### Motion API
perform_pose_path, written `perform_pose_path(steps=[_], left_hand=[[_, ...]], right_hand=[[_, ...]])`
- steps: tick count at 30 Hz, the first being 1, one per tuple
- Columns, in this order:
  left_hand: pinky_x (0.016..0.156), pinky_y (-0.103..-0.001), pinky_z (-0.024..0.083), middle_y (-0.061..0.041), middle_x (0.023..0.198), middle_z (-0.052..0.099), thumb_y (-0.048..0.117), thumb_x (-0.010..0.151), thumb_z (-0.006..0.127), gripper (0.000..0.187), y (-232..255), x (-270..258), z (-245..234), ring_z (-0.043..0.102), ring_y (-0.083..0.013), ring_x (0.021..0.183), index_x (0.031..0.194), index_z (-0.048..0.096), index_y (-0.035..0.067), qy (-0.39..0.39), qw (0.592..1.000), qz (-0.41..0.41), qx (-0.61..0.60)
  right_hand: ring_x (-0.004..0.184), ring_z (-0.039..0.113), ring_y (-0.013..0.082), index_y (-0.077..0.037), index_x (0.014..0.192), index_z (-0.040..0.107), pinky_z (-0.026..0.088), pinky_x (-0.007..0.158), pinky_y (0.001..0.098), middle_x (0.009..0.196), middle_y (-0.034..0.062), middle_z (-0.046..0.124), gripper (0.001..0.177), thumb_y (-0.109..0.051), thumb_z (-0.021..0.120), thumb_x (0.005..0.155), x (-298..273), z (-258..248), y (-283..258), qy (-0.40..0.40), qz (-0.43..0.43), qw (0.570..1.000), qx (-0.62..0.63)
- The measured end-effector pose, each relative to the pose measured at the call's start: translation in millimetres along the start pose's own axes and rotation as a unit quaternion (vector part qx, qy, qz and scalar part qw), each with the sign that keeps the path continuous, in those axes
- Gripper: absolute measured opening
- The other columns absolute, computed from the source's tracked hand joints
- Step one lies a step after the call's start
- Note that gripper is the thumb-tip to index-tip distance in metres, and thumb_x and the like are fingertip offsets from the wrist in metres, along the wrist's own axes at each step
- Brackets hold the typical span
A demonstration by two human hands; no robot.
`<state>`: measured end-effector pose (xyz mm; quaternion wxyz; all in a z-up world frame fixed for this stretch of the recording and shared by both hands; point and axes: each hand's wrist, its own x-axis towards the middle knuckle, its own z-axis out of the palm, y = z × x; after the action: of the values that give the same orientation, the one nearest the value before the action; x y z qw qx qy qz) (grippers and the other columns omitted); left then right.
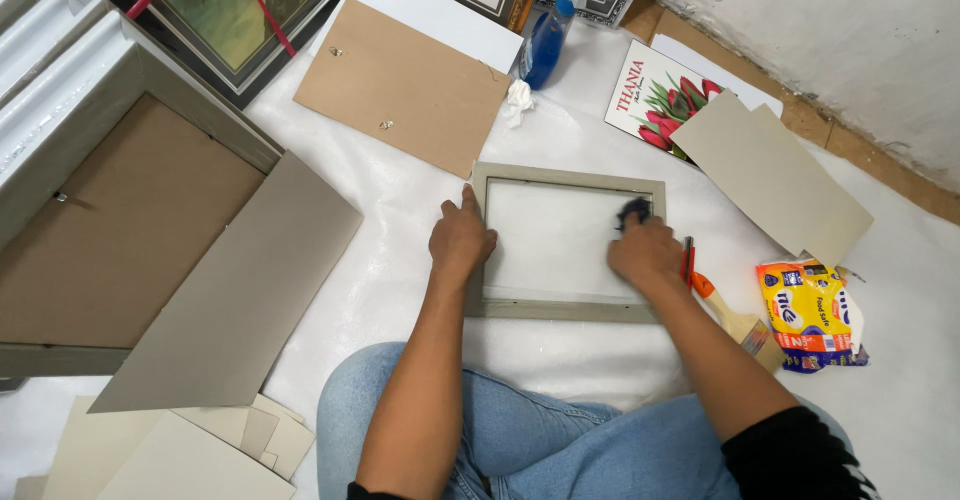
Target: Cleaning the glass of a picture frame with a cloth and applying a liquid with a paintbrush.
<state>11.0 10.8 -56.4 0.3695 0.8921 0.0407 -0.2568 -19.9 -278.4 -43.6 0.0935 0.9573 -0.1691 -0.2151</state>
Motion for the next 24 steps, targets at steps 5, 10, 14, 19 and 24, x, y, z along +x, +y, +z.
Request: perform_pose_path(steps=[5, 10, 14, 19, 24], left_hand=[[0.091, -0.06, 0.056, -0.03, 0.133, 0.051, 0.022, 0.092, 0.066, 0.077, -1.1, 3.5, 4.7, 0.062, -0.0504, 0.117, 0.159, 0.032, 0.001, 0.004, 1.0, 0.005, -0.012], [0.091, -0.06, 0.055, -0.03, 0.132, 0.052, 0.033, 0.103, 0.047, 0.065, -5.0, 9.0, 5.2, 0.062, -0.0507, 0.117, 0.158, 0.034, 0.002, 0.006, 1.0, 0.009, -0.004], [0.092, -0.06, 0.055, -0.03, 0.13, 0.054, 0.029, 0.105, 0.04, 0.059, -11.8, 14.7, 10.6, 0.062, -0.0512, 0.117, 0.158, 0.035, 0.002, 0.011, 1.0, 0.029, 0.0], [0.092, -0.058, 0.057, -0.032, 0.134, 0.053, 0.033, 0.096, 0.061, 0.073, -1.4, -2.4, -5.0, 0.062, -0.0496, 0.119, 0.158, 0.036, 0.003, 0.008, 1.0, 0.026, -0.011], [0.092, -0.06, 0.057, -0.035, 0.136, 0.051, 0.016, 0.085, 0.069, 0.084, -3.8, 0.4, 0.7, 0.061, -0.0525, 0.119, 0.158, 0.033, -0.001, 0.004, 0.999, 0.03, -0.011]], right_hand=[[0.113, 0.065, 0.0465, 0.002, 0.144, 0.058, 0.054, 0.088, 0.0576, 0.123, 0.032, 0.063, 0.063, -0.031, 0.058, 0.09, 10.6, 17.2, -5.3, 0.0, -0.002, 0.999, 0.05], [0.116, 0.062, 0.0454, 0.005, 0.141, 0.057, 0.055, 0.091, 0.0561, 0.129, 0.0287, 0.06, 0.062, -0.025, 0.06, 0.087, -36.9, -3.2, -119.3, 0.013, -0.105, 0.99, 0.088], [0.111, 0.059, 0.0413, 0.005, 0.142, 0.054, 0.056, 0.087, 0.0513, 0.119, 0.0235, 0.058, 0.062, -0.018, 0.059, 0.085, -57.4, -13.0, -162.2, 0.037, -0.229, 0.968, 0.096], [0.117, 0.057, 0.0437, -0.01, 0.147, 0.055, 0.053, 0.093, 0.0547, 0.126, 0.0217, 0.056, 0.058, -0.027, 0.057, 0.092, -35.7, -2.5, -107.9, -0.009, -0.191, 0.978, 0.077], [0.118, 0.062, 0.0434, -0.012, 0.152, 0.053, 0.053, 0.093, 0.0531, 0.124, 0.0255, 0.06, 0.063, -0.037, 0.057, 0.094, -12.5, 12.3, 2.1, -0.014, 0.013, 0.999, 0.045]])
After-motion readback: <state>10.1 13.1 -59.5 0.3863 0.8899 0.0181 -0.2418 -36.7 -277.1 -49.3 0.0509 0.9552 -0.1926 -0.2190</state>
